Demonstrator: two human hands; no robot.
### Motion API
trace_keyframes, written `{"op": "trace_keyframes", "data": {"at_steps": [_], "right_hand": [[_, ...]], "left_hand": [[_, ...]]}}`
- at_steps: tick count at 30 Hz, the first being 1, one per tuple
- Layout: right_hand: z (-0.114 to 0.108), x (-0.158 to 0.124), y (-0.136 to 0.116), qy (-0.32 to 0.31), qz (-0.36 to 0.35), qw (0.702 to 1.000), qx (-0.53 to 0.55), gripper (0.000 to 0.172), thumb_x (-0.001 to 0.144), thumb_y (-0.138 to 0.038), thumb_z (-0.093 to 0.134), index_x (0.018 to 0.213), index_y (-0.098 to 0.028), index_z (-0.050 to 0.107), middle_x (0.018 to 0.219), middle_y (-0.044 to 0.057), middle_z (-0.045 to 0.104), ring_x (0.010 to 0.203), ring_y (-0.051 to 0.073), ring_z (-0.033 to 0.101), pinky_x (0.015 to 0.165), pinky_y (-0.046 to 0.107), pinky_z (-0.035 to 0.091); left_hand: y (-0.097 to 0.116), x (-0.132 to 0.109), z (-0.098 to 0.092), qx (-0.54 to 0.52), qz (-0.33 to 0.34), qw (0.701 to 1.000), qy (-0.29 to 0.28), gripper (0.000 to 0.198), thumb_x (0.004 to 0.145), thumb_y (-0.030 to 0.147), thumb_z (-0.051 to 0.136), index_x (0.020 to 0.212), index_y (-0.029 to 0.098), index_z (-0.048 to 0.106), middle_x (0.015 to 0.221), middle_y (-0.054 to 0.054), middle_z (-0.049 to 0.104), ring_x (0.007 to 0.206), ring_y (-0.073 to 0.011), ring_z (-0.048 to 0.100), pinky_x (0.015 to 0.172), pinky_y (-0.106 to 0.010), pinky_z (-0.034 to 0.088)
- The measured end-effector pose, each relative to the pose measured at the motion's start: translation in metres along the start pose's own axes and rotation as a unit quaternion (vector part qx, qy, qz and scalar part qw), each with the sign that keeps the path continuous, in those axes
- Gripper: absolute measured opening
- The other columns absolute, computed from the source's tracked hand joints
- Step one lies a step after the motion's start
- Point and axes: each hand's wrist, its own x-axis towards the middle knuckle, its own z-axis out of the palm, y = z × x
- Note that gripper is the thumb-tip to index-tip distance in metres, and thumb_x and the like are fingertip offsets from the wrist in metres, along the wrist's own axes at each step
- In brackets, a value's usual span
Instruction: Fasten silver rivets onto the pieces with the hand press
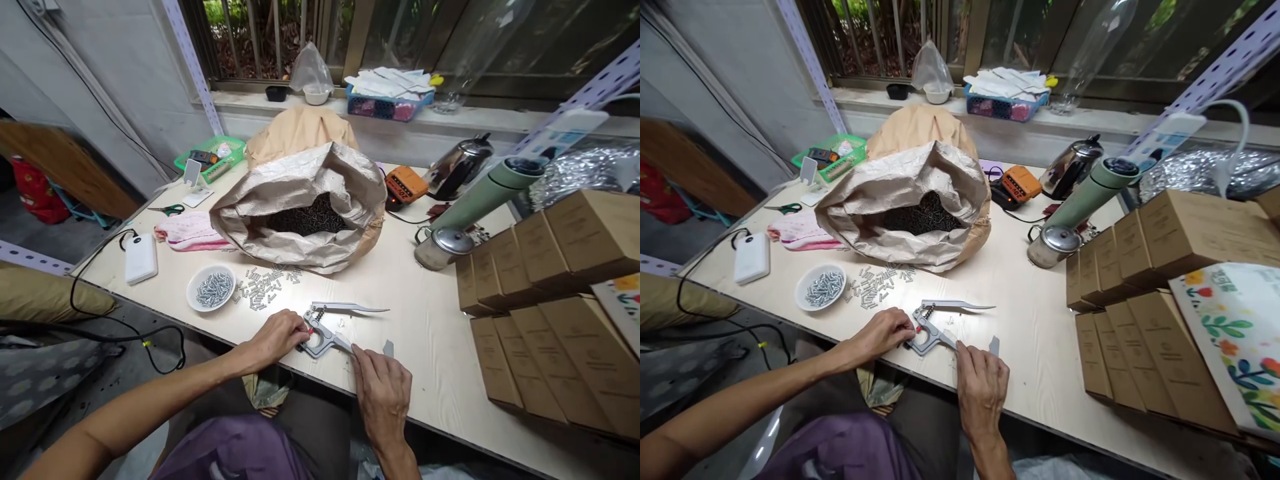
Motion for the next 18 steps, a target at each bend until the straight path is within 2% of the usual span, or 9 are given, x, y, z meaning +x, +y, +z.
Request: {"op": "trace_keyframes", "data": {"at_steps": [8, 12, 18], "right_hand": [[0.002, -0.001, -0.002, -0.009, 0.024, 0.999, 0.031, 0.019, 0.089, -0.019, 0.046, 0.1, -0.019, 0.062, 0.079, 0.002, 0.064, 0.08, 0.015, 0.051, 0.077, 0.031, 0.032], [0.004, -0.002, -0.002, -0.015, 0.033, 0.999, 0.037, 0.018, 0.089, -0.019, 0.046, 0.098, -0.019, 0.062, 0.078, 0.002, 0.064, 0.078, 0.014, 0.051, 0.076, 0.031, 0.032], [0.005, 0.0, -0.002, -0.038, 0.031, 0.998, 0.039, 0.016, 0.088, -0.02, 0.047, 0.094, -0.02, 0.062, 0.068, 0.0, 0.057, 0.071, 0.014, 0.047, 0.074, 0.03, 0.031]], "left_hand": [[-0.005, 0.011, 0.003, 0.057, 0.014, 0.998, -0.038, 0.015, 0.082, 0.022, 0.051, 0.074, 0.016, 0.062, 0.077, -0.004, 0.063, 0.076, -0.0158, 0.057, 0.068, -0.023, 0.04], [-0.001, 0.018, 0.002, 0.047, -0.041, 0.993, -0.102, 0.016, 0.077, 0.022, 0.053, 0.065, 0.015, 0.062, 0.065, -0.002, 0.062, 0.063, -0.0136, 0.055, 0.059, -0.022, 0.036], [0.001, 0.015, -0.001, -0.02, -0.109, 0.986, -0.123, 0.021, 0.076, 0.026, 0.051, 0.066, 0.013, 0.064, 0.06, 0.0, 0.062, 0.059, -0.0122, 0.054, 0.055, -0.02, 0.033]]}}
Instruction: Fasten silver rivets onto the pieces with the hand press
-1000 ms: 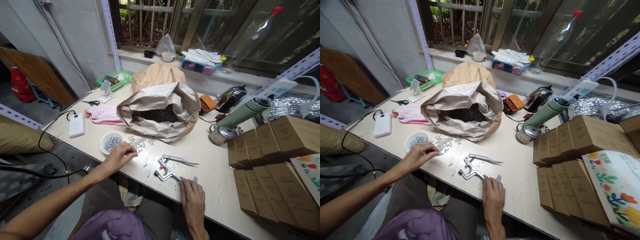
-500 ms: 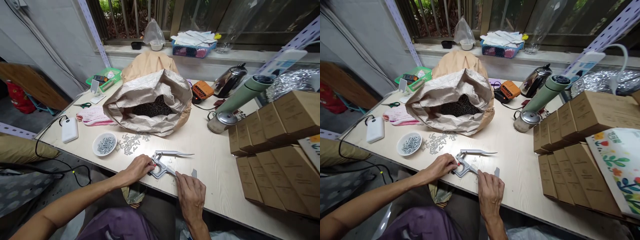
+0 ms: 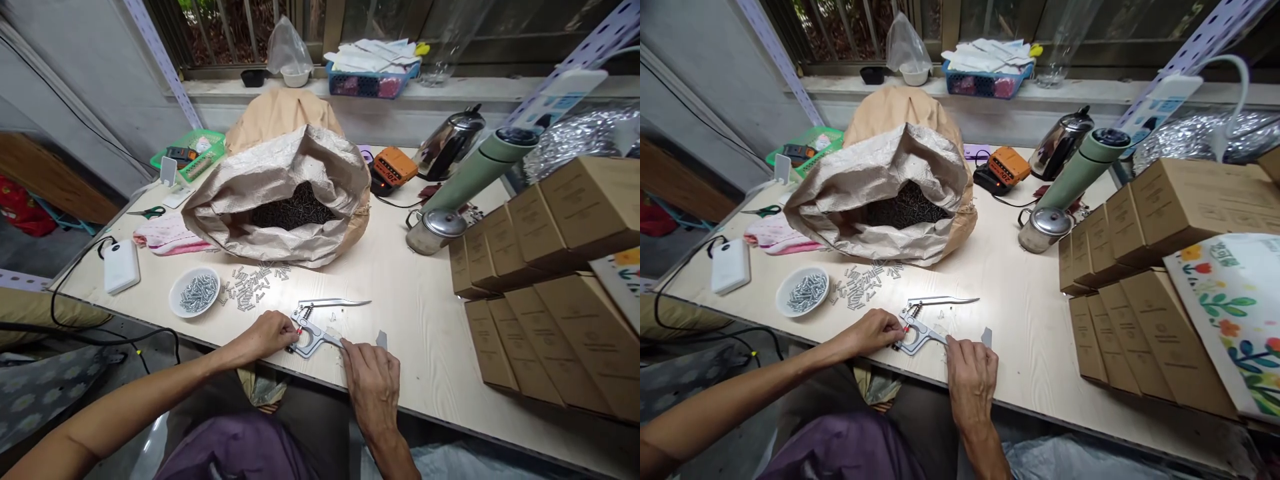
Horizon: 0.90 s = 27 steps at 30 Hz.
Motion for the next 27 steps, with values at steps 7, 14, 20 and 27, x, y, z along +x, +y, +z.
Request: {"op": "trace_keyframes", "data": {"at_steps": [7, 14, 20, 27], "right_hand": [[-0.001, 0.001, 0.001, -0.021, -0.013, 1.0, -0.012, 0.018, 0.089, -0.02, 0.044, 0.096, -0.02, 0.061, 0.067, 0.001, 0.054, 0.069, 0.015, 0.044, 0.073, 0.03, 0.032], [-0.001, -0.001, -0.001, -0.023, -0.011, 1.0, -0.005, 0.019, 0.089, -0.02, 0.045, 0.098, -0.018, 0.061, 0.067, 0.001, 0.053, 0.069, 0.015, 0.043, 0.071, 0.03, 0.035], [0.001, -0.001, 0.001, -0.021, -0.015, 1.0, 0.007, 0.02, 0.09, -0.021, 0.043, 0.099, -0.019, 0.06, 0.067, 0.001, 0.052, 0.07, 0.015, 0.043, 0.07, 0.03, 0.035], [-0.002, 0.0, 0.01, -0.065, -0.046, 0.997, 0.01, 0.022, 0.09, -0.02, 0.042, 0.1, -0.021, 0.061, 0.071, 0.001, 0.057, 0.07, 0.015, 0.047, 0.071, 0.03, 0.035]], "left_hand": [[0.002, -0.002, -0.005, -0.073, -0.03, 0.995, -0.055, 0.019, 0.075, 0.028, 0.048, 0.07, 0.014, 0.06, 0.046, 0.005, 0.049, 0.043, -0.0111, 0.052, 0.046, -0.019, 0.034], [-0.006, 0.002, -0.003, -0.162, -0.067, 0.979, -0.107, 0.02, 0.074, 0.034, 0.05, 0.072, 0.015, 0.055, 0.043, 0.005, 0.05, 0.045, -0.0157, 0.06, 0.04, -0.018, 0.037], [-0.011, 0.003, -0.001, -0.172, -0.063, 0.978, -0.103, 0.023, 0.074, 0.037, 0.053, 0.071, 0.014, 0.056, 0.043, 0.004, 0.052, 0.045, -0.0143, 0.06, 0.042, -0.018, 0.038], [-0.003, 0.004, -0.005, -0.189, -0.09, 0.971, -0.116, 0.021, 0.07, 0.035, 0.056, 0.065, 0.016, 0.051, 0.041, 0.006, 0.048, 0.046, -0.016, 0.061, 0.042, -0.02, 0.041]]}}
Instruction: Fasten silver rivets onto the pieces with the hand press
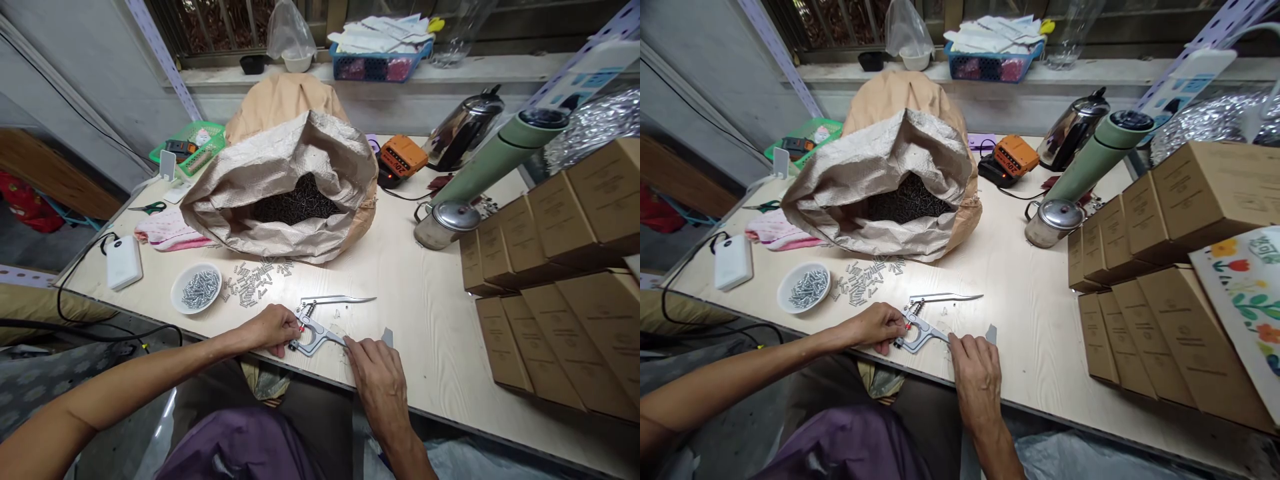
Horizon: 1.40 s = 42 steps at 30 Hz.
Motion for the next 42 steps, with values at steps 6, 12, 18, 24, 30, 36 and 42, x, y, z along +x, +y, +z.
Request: {"op": "trace_keyframes", "data": {"at_steps": [6, 12, 18, 24, 30, 36, 42], "right_hand": [[-0.012, 0.023, 0.032, -0.067, -0.053, 0.996, 0.008, 0.061, 0.079, -0.056, 0.051, 0.128, -0.019, 0.046, 0.132, 0.014, 0.048, 0.118, 0.027, 0.043, 0.088, 0.039, 0.038], [-0.001, 0.05, 0.051, -0.131, -0.067, 0.989, -0.017, 0.086, 0.062, -0.06, 0.064, 0.132, -0.016, 0.04, 0.128, 0.017, 0.051, 0.121, 0.032, 0.042, 0.094, 0.047, 0.034], [-0.019, 0.061, 0.036, -0.173, -0.073, 0.981, -0.045, 0.068, 0.062, -0.045, 0.07, 0.118, -0.013, 0.05, 0.107, 0.012, 0.06, 0.099, 0.026, 0.053, 0.09, 0.041, 0.035], [-0.026, 0.055, 0.018, -0.172, -0.061, 0.98, -0.075, 0.039, 0.067, -0.031, 0.07, 0.098, -0.015, 0.055, 0.09, 0.007, 0.06, 0.083, 0.02, 0.053, 0.075, 0.032, 0.037], [-0.018, 0.039, 0.007, -0.139, -0.071, 0.982, -0.107, 0.014, 0.075, -0.015, 0.062, 0.086, -0.018, 0.053, 0.078, 0.003, 0.058, 0.075, 0.017, 0.052, 0.068, 0.03, 0.033], [-0.018, 0.026, -0.002, -0.129, -0.055, 0.984, -0.107, 0.012, 0.082, -0.009, 0.049, 0.078, -0.02, 0.05, 0.072, 0.0, 0.055, 0.069, 0.014, 0.05, 0.069, 0.029, 0.031], [-0.012, 0.019, -0.004, -0.135, -0.025, 0.987, -0.089, 0.013, 0.086, -0.013, 0.043, 0.079, -0.02, 0.051, 0.071, 0.0, 0.055, 0.067, 0.014, 0.052, 0.067, 0.028, 0.034]], "left_hand": [[-0.002, 0.0, 0.0, 0.011, 0.015, 1.0, 0.006, 0.02, 0.071, 0.036, 0.054, 0.066, 0.016, 0.051, 0.04, 0.006, 0.048, 0.044, -0.0154, 0.059, 0.04, -0.018, 0.038], [-0.005, -0.001, 0.005, 0.013, 0.007, 0.999, 0.031, 0.02, 0.071, 0.035, 0.054, 0.068, 0.016, 0.054, 0.039, 0.005, 0.049, 0.045, -0.0168, 0.059, 0.041, -0.02, 0.039], [-0.007, 0.0, 0.003, 0.032, 0.015, 0.999, 0.027, 0.023, 0.075, 0.037, 0.053, 0.069, 0.014, 0.056, 0.041, 0.003, 0.051, 0.045, -0.0167, 0.059, 0.044, -0.021, 0.039], [-0.004, -0.014, 0.017, 0.258, 0.153, 0.936, 0.182, 0.022, 0.085, 0.035, 0.05, 0.081, 0.016, 0.059, 0.08, -0.004, 0.064, 0.075, -0.0187, 0.061, 0.065, -0.027, 0.045], [0.021, 0.007, 0.039, 0.436, 0.353, 0.798, 0.221, 0.052, 0.074, 0.035, 0.07, 0.116, 0.015, 0.046, 0.124, -0.013, 0.051, 0.117, -0.0282, 0.042, 0.094, -0.039, 0.038], [0.032, 0.027, 0.039, 0.453, 0.368, 0.798, 0.147, 0.017, 0.082, 0.029, 0.061, 0.088, 0.014, 0.055, 0.092, -0.007, 0.058, 0.091, -0.021, 0.051, 0.077, -0.032, 0.043], [0.03, 0.03, 0.044, 0.472, 0.362, 0.791, 0.143, 0.016, 0.083, 0.027, 0.061, 0.085, 0.013, 0.056, 0.09, -0.007, 0.058, 0.091, -0.0216, 0.05, 0.077, -0.032, 0.043]]}}
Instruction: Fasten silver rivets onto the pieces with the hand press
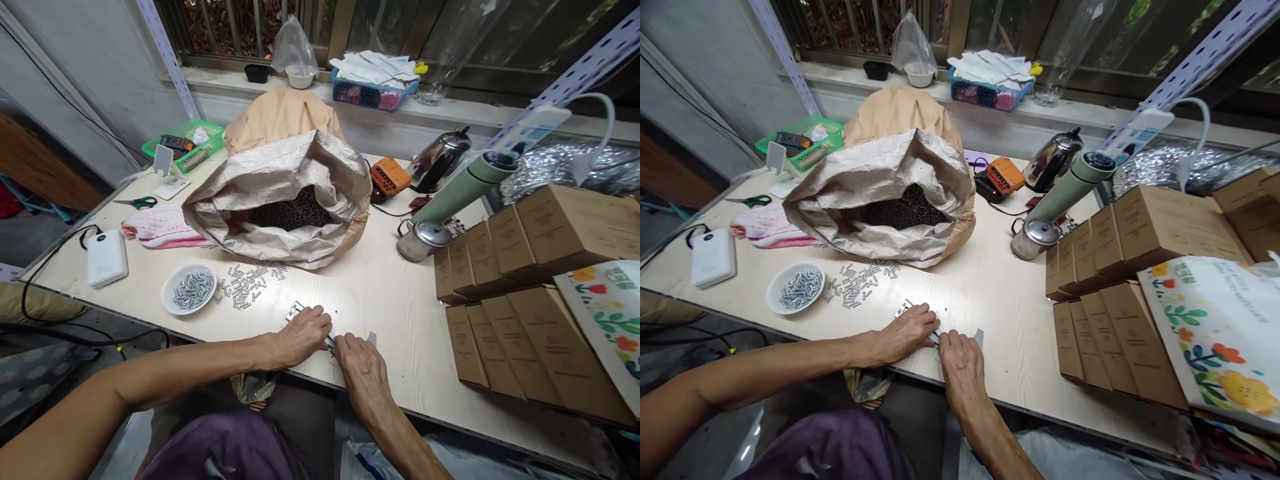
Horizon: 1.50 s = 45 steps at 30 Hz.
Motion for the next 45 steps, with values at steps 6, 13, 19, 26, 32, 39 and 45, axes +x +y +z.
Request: {"op": "trace_keyframes", "data": {"at_steps": [6, 13, 19, 26, 32, 39, 45], "right_hand": [[0.01, 0.005, 0.013, 0.094, -0.003, 0.995, -0.031, 0.034, 0.086, -0.024, 0.041, 0.119, -0.017, 0.046, 0.116, 0.016, 0.056, 0.108, 0.026, 0.051, 0.083, 0.038, 0.041], [-0.003, 0.004, 0.006, 0.096, -0.051, 0.993, 0.043, 0.03, 0.088, -0.033, 0.042, 0.114, -0.02, 0.05, 0.106, 0.01, 0.058, 0.095, 0.021, 0.053, 0.08, 0.035, 0.041], [0.003, 0.011, -0.006, 0.081, -0.055, 0.993, 0.066, 0.018, 0.09, -0.021, 0.036, 0.093, -0.021, 0.054, 0.077, 0.002, 0.056, 0.071, 0.015, 0.049, 0.067, 0.028, 0.033], [0.001, 0.012, -0.012, 0.117, -0.05, 0.989, 0.072, 0.016, 0.091, -0.018, 0.037, 0.088, -0.019, 0.052, 0.075, 0.001, 0.055, 0.07, 0.014, 0.049, 0.067, 0.027, 0.031], [-0.011, 0.02, -0.024, 0.151, -0.053, 0.986, 0.042, 0.015, 0.09, -0.016, 0.04, 0.095, -0.018, 0.054, 0.075, 0.002, 0.057, 0.073, 0.014, 0.048, 0.07, 0.028, 0.031], [-0.018, 0.026, -0.029, 0.16, -0.055, 0.985, 0.031, 0.019, 0.089, -0.012, 0.041, 0.097, -0.018, 0.057, 0.075, 0.002, 0.058, 0.073, 0.014, 0.049, 0.072, 0.028, 0.031], [-0.014, 0.022, -0.025, 0.187, -0.059, 0.978, 0.069, 0.02, 0.09, -0.013, 0.04, 0.098, -0.018, 0.057, 0.074, 0.0, 0.059, 0.071, 0.011, 0.052, 0.073, 0.028, 0.031]], "left_hand": [[-0.005, -0.015, -0.011, -0.029, -0.007, 0.993, 0.111, 0.056, 0.075, 0.04, 0.068, 0.117, 0.01, 0.046, 0.119, -0.016, 0.05, 0.106, -0.0266, 0.045, 0.087, -0.038, 0.042], [-0.028, -0.105, -0.023, -0.078, -0.081, 0.987, 0.118, 0.019, 0.091, 0.029, 0.045, 0.087, 0.016, 0.058, 0.091, -0.007, 0.055, 0.084, -0.0189, 0.046, 0.074, -0.031, 0.04], [-0.046, -0.122, -0.002, -0.014, -0.082, 0.995, 0.054, 0.018, 0.091, 0.022, 0.046, 0.078, 0.017, 0.057, 0.083, -0.005, 0.054, 0.08, -0.018, 0.044, 0.069, -0.03, 0.036], [-0.056, -0.12, 0.0, 0.131, -0.138, 0.979, 0.067, 0.019, 0.086, 0.004, 0.042, 0.082, 0.015, 0.056, 0.085, -0.009, 0.055, 0.083, -0.0226, 0.047, 0.069, -0.035, 0.036], [-0.048, -0.099, -0.023, -0.01, -0.24, 0.961, 0.136, 0.019, 0.089, 0.016, 0.044, 0.086, 0.015, 0.062, 0.091, -0.008, 0.058, 0.088, -0.021, 0.05, 0.071, -0.031, 0.038], [-0.046, -0.074, -0.021, -0.433, -0.271, 0.859, 0.023, 0.032, 0.075, 0.041, 0.059, 0.059, 0.013, 0.059, 0.05, 0.005, 0.041, 0.051, -0.0079, 0.038, 0.049, -0.02, 0.027], [-0.043, -0.074, -0.027, -0.504, -0.366, 0.782, 0.008, 0.026, 0.069, 0.038, 0.063, 0.065, 0.013, 0.06, 0.051, 0.004, 0.047, 0.047, -0.0079, 0.04, 0.047, -0.02, 0.031]]}}
